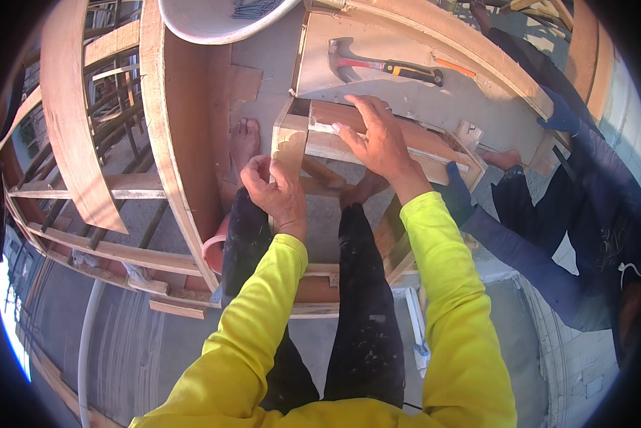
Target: The person assembles a wooden structure by positioning planks and hammering nails into place. They repeatedly retrieve nails from a bucket and secure joints with a hammer while another person assists by holding pieces.
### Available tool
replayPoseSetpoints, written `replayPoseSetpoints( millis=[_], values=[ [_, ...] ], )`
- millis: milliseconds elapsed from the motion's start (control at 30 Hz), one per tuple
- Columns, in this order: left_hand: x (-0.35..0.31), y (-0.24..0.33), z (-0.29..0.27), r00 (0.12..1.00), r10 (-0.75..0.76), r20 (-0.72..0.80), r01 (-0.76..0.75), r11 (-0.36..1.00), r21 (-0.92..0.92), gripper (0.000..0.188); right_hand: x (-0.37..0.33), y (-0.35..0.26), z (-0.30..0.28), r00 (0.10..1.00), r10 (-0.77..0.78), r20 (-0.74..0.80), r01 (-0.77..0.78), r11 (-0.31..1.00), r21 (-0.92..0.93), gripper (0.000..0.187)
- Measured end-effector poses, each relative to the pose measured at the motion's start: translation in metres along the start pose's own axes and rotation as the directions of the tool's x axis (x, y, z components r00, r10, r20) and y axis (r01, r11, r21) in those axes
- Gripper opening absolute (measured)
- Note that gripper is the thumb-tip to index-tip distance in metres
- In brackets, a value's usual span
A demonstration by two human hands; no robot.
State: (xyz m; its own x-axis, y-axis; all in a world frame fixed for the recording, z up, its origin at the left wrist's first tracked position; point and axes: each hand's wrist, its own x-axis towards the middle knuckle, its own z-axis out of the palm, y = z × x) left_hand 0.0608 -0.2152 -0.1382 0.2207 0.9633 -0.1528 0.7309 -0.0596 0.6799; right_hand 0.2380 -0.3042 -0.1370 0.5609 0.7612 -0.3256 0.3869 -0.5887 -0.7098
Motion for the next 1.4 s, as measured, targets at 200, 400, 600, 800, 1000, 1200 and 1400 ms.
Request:
replayPoseSetpoints(
  millis=[200,400,600,800,1000,1200,1400],
  values=[
    [-0.034,0.018,0.009,0.817,-0.517,0.255,0.57,0.656,-0.495,0.01,0.013,-0.001,0.011,0.965,0.03,0.26,-0.053,0.995,0.082,0.051],
    [-0.025,0.025,0.004,0.774,-0.524,0.356,0.631,0.593,-0.5,0.013,0.063,0.085,-0.002,0.999,-0.028,-0.02,0.02,0.943,-0.332,0.045],
    [0.039,0.043,0.013,0.921,-0.373,0.113,0.355,0.683,-0.639,0.007,0.101,0.13,0.007,0.968,0.208,0.14,-0.055,0.722,-0.69,0.045],
    [0.187,0.078,0.013,0.998,0.052,0.041,-0.017,0.8,-0.6,0.004,0.116,0.124,0.014,0.956,0.189,0.226,0.026,0.711,-0.703,0.033],
    [0.202,0.066,-0.071,0.993,0.094,0.074,-0.036,0.826,-0.563,0.009,0.115,0.148,0.002,0.928,0.171,0.332,0.079,0.779,-0.622,0.031],
    [0.041,-0.106,-0.226,0.888,-0.449,-0.101,0.417,0.877,-0.237,0.011,0.127,0.145,-0.002,0.919,0.138,0.37,0.159,0.729,-0.666,0.039],
    [-0.108,-0.202,-0.25,0.553,-0.817,-0.163,0.773,0.576,-0.265,0.013,0.122,0.116,-0.023,0.89,0.061,0.451,0.25,0.762,-0.597,0.031]
  ],
)
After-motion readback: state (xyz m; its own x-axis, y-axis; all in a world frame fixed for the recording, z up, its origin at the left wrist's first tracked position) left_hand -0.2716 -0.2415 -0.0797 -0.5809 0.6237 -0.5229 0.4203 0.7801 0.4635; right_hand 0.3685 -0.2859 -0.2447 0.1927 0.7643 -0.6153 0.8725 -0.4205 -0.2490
